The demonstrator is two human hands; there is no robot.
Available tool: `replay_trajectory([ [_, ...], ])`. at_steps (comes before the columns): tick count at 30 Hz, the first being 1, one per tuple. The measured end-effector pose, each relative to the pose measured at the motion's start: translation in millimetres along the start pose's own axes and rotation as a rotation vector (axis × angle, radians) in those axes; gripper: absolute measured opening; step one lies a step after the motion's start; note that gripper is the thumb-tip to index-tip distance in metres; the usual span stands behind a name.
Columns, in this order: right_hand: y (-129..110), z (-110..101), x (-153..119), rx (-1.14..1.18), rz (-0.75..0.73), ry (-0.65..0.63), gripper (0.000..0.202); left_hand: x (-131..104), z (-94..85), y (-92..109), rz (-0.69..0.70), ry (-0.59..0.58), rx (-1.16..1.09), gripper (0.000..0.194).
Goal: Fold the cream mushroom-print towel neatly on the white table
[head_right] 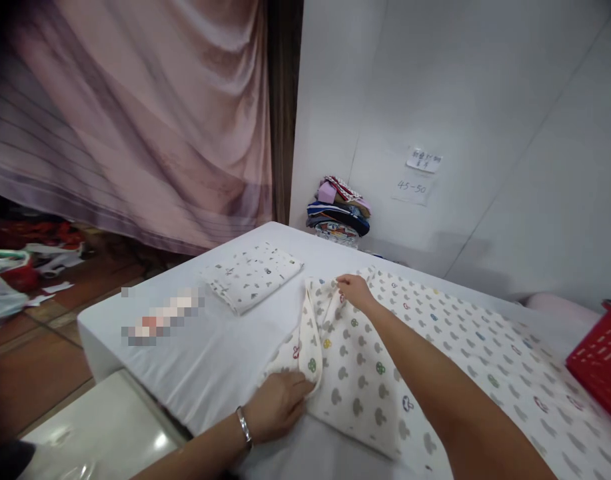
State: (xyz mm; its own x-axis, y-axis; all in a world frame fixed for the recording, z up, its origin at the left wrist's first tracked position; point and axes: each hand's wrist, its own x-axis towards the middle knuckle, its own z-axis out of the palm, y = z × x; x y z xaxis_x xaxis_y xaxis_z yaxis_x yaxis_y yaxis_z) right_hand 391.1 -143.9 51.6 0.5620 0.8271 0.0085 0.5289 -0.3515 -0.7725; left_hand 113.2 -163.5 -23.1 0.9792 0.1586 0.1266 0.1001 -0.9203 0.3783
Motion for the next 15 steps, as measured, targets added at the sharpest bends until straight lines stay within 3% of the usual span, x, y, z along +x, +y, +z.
replay_trajectory([
  [4, -15.7, 20.4, 43.5, -0.127, 0.022, -0.088, 0.023, -1.1, 11.7, -9.1, 0.002, 0.040, 0.051, 0.020],
  [9, -37.0, 64.7, 88.1, -0.419, 0.051, -0.167, 0.035, 0.3, 18.8, -12.2, 0.036, 0.043, 0.027, 0.022],
  [12, -48.1, 95.9, 104.8, -0.578, 0.040, -0.175, 0.044, 3.4, 25.7, -16.4, 0.065, 0.006, 0.019, 0.023],
  [15, -50.1, 120.1, 110.8, -0.658, 0.056, -0.194, 0.035, 7.0, 37.7, -23.9, 0.095, 0.001, 0.018, 0.021],
])
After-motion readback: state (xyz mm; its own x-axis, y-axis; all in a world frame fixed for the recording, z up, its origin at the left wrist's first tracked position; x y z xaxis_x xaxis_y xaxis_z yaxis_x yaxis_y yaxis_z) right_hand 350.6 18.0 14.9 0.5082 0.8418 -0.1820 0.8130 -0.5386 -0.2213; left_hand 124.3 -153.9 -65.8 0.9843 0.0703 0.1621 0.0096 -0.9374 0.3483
